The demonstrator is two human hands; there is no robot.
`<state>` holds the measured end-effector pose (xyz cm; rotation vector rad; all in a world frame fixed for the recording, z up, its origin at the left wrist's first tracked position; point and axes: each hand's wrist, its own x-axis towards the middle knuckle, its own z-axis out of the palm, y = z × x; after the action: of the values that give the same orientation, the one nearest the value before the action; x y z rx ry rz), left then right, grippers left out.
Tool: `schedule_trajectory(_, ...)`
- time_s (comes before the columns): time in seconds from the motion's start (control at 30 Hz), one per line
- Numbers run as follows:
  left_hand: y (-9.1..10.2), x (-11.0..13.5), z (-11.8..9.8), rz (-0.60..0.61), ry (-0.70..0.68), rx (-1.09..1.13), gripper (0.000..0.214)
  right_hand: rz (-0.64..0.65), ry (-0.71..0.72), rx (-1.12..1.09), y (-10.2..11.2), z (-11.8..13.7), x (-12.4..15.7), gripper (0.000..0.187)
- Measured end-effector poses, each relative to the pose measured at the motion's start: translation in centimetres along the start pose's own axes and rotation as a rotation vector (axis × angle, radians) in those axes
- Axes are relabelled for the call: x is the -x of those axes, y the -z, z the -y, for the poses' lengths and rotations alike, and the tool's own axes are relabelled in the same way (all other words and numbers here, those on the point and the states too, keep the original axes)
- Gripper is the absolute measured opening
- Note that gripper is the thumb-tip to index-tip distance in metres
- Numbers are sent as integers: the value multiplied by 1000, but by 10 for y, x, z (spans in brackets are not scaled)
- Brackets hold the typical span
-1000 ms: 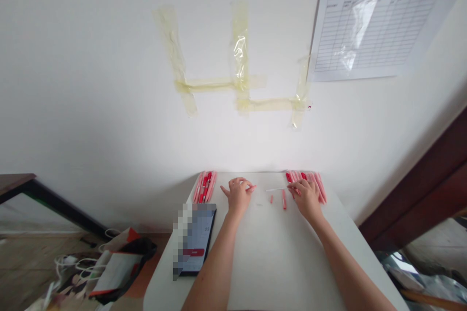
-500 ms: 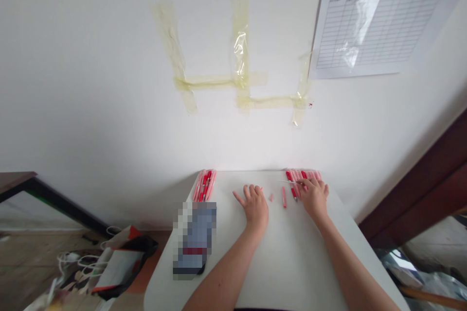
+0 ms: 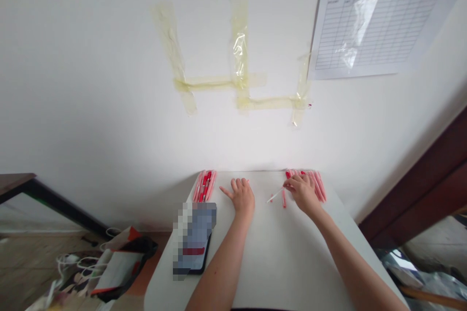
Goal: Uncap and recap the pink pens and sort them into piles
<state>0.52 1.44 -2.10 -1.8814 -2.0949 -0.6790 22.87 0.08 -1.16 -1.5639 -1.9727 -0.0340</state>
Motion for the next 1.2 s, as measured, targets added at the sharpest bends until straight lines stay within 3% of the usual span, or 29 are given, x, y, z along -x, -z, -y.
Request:
schedule_trajectory(0.23,-7,-3,5,30,20,-7,35,240,276,24,-6,29,-33,27)
schedule_trajectory(0.43,-10,-5,8,71,57,-4,38,322,381,9,-22,39,-50,27)
schedule_trajectory(0.7,-11,-6,9,61,87,-7,37,311,404,21,-33,36,-53,25)
schedule_trajectory(1.2,-15,-7,10,-31,114,4,35,271,368,47,-33,32,-48,31)
